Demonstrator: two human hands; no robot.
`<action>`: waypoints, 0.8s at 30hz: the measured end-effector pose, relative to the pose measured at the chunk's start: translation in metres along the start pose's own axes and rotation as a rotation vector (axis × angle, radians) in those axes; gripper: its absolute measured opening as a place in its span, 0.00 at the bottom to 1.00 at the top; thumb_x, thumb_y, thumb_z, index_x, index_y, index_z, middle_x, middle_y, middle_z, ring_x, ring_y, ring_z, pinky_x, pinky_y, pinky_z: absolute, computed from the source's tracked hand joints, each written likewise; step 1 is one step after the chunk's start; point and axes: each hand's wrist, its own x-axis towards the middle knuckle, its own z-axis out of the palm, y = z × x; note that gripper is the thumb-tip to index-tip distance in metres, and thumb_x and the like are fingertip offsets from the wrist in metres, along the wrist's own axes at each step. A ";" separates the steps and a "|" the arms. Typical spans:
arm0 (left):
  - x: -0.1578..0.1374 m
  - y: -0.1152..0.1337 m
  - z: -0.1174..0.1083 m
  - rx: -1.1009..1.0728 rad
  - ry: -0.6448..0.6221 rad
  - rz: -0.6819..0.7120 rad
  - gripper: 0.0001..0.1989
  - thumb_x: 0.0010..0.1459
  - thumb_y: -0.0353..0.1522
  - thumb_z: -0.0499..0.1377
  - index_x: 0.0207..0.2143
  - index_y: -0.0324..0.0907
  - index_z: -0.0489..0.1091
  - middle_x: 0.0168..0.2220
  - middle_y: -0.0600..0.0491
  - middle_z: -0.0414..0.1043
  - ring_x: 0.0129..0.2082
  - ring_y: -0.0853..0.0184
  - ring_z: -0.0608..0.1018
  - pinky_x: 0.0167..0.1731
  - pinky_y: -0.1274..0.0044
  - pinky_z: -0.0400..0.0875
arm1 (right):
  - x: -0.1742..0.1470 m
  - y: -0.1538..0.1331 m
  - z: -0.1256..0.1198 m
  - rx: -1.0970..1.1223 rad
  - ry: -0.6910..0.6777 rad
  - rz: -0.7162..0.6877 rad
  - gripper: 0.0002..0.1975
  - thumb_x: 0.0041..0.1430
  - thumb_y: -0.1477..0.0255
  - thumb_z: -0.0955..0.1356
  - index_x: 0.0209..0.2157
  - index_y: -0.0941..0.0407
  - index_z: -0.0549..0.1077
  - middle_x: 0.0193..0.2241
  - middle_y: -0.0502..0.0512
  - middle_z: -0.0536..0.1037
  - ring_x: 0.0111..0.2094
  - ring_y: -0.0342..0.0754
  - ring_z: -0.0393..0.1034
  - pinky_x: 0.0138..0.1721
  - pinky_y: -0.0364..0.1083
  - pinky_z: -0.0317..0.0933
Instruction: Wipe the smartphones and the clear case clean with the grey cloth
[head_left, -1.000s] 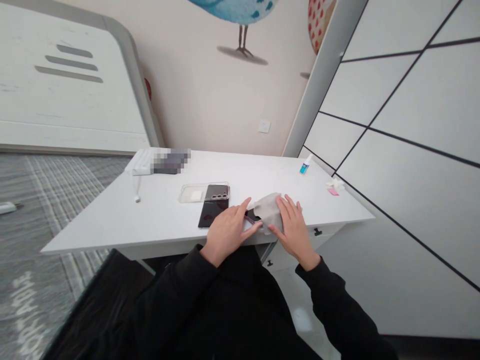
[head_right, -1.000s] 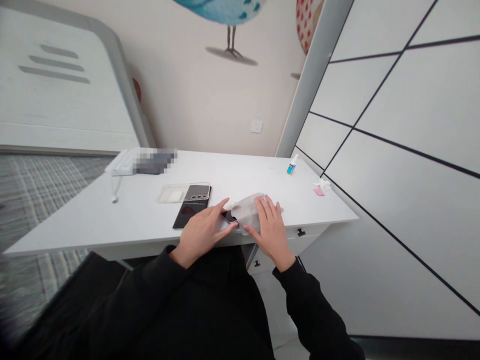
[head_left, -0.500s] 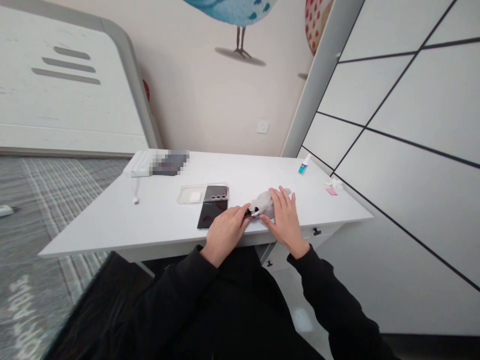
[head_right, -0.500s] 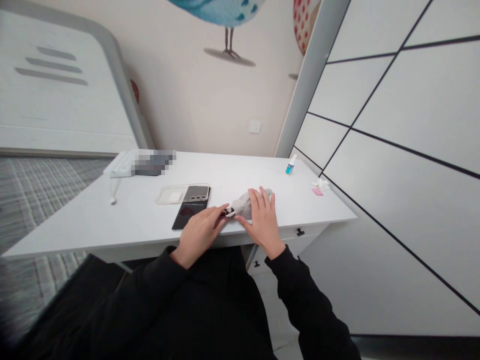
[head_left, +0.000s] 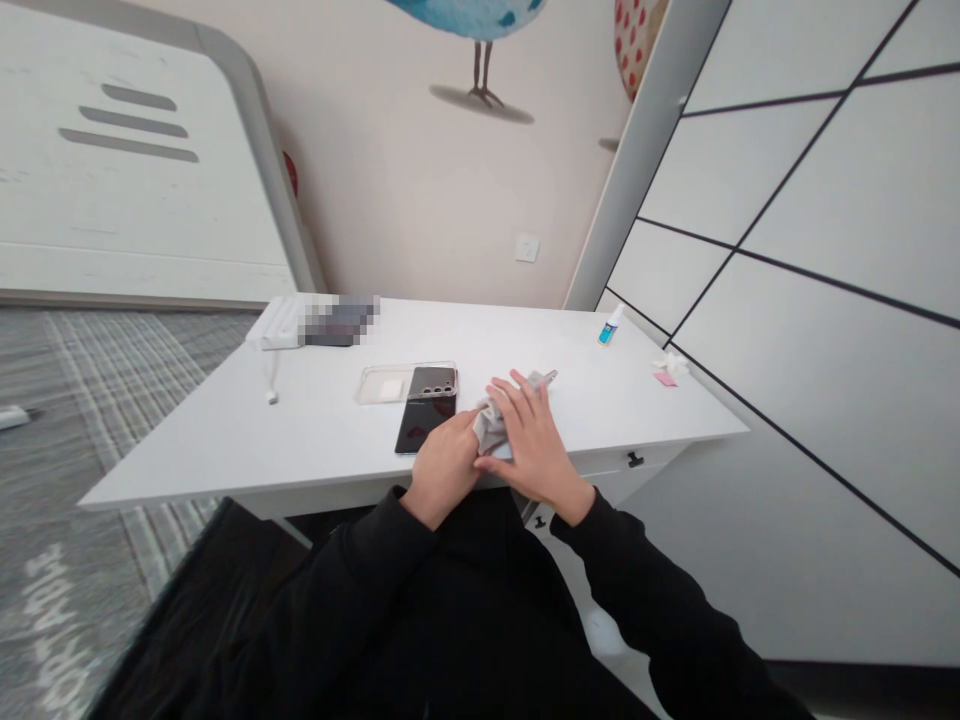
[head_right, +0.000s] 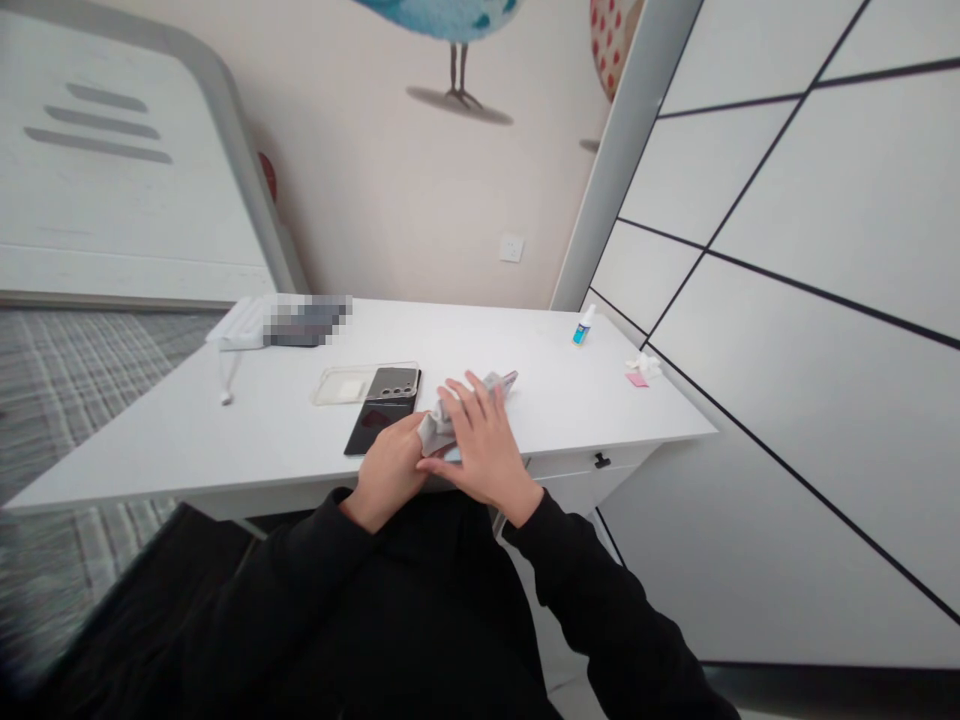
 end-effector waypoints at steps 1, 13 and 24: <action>0.000 -0.001 0.000 -0.002 -0.003 -0.001 0.08 0.67 0.29 0.56 0.44 0.40 0.73 0.41 0.46 0.79 0.42 0.58 0.81 0.43 0.71 0.77 | 0.000 -0.003 0.000 0.007 -0.022 -0.039 0.43 0.69 0.41 0.54 0.71 0.56 0.56 0.72 0.60 0.60 0.75 0.59 0.42 0.75 0.64 0.32; 0.000 -0.002 0.001 -0.011 0.013 -0.050 0.06 0.66 0.30 0.57 0.40 0.39 0.74 0.37 0.45 0.79 0.39 0.57 0.82 0.39 0.72 0.76 | 0.005 0.003 -0.001 0.046 -0.038 -0.072 0.45 0.68 0.40 0.54 0.74 0.56 0.49 0.73 0.60 0.58 0.76 0.59 0.42 0.74 0.65 0.33; -0.001 -0.001 0.002 -0.011 0.042 -0.076 0.07 0.67 0.30 0.57 0.40 0.38 0.75 0.37 0.45 0.80 0.39 0.56 0.83 0.38 0.72 0.74 | 0.008 0.018 -0.002 0.087 -0.008 -0.012 0.42 0.69 0.41 0.55 0.72 0.56 0.56 0.71 0.59 0.61 0.75 0.57 0.47 0.74 0.63 0.40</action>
